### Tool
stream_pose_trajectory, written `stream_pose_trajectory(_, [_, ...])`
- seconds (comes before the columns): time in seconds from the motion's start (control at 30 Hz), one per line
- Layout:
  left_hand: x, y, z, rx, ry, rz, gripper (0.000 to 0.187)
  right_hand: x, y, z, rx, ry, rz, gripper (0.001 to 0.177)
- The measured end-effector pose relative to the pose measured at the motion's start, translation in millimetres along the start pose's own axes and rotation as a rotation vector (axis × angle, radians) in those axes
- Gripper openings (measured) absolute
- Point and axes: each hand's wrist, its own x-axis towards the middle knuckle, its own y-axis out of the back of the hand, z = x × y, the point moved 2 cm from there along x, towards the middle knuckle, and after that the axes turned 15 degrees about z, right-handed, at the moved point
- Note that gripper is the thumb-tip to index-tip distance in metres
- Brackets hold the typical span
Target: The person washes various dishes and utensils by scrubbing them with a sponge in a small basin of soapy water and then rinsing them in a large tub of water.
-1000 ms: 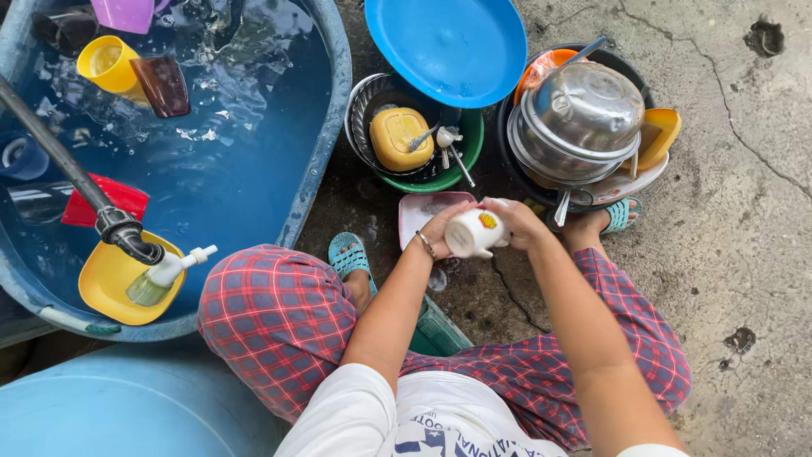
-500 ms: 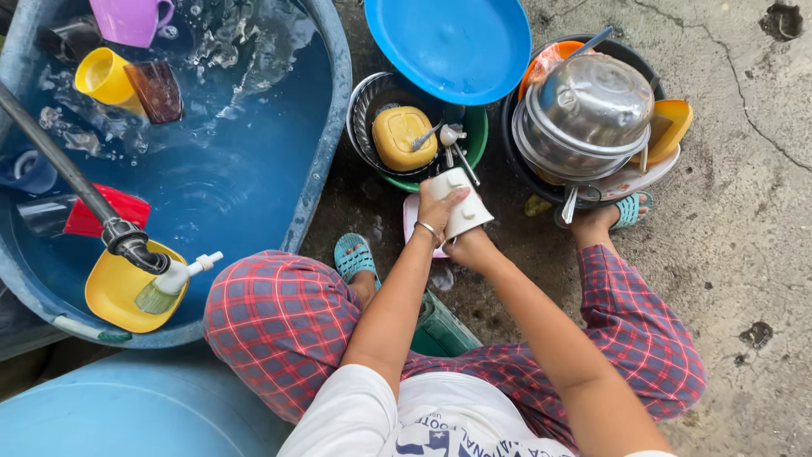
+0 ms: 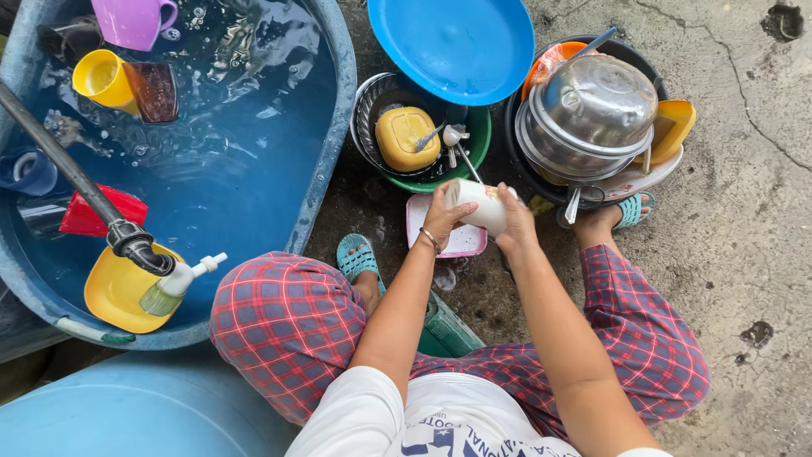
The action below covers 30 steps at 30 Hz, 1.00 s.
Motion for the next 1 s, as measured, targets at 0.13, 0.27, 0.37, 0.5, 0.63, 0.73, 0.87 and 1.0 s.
stream_pose_trajectory(0.13, [-2.7,-3.8,-3.1,-0.272,0.103,0.155,0.066,-20.7,-6.6,24.7,-0.006,-0.077,-0.378,0.043])
stream_pose_trajectory(0.27, [9.6,13.6,-29.7,-0.234,0.188,0.229,0.050,-51.2,-25.8,37.6,-0.446,0.570,-0.464,0.052])
stream_pose_trajectory(0.37, [28.0,16.9,-41.7,-0.319,0.301,0.328,0.048,-61.1,-33.2,9.2,-0.708,1.214,-0.286,0.046])
stream_pose_trajectory(0.5, [43.9,20.3,-10.8,-0.682,0.200,0.360,0.051,-66.7,-35.5,-45.4,-0.687,0.839,-0.059,0.033])
stream_pose_trajectory(0.63, [28.7,20.5,92.7,-0.797,-0.098,0.380,0.052,-77.6,-28.7,-84.6,-0.282,0.800,0.110,0.038])
stream_pose_trajectory(0.73, [14.9,36.8,189.1,-0.848,-0.443,0.488,0.063,-74.3,-15.7,-76.6,-0.214,0.676,0.127,0.043])
stream_pose_trajectory(0.87, [9.1,85.5,280.9,-0.541,-0.754,1.273,0.079,-72.2,-0.9,-33.1,-0.378,0.369,-0.005,0.043])
stream_pose_trajectory(1.0, [39.8,151.3,268.6,-0.812,-0.491,1.458,0.067,-75.8,9.8,14.3,-0.451,0.191,-0.018,0.047])
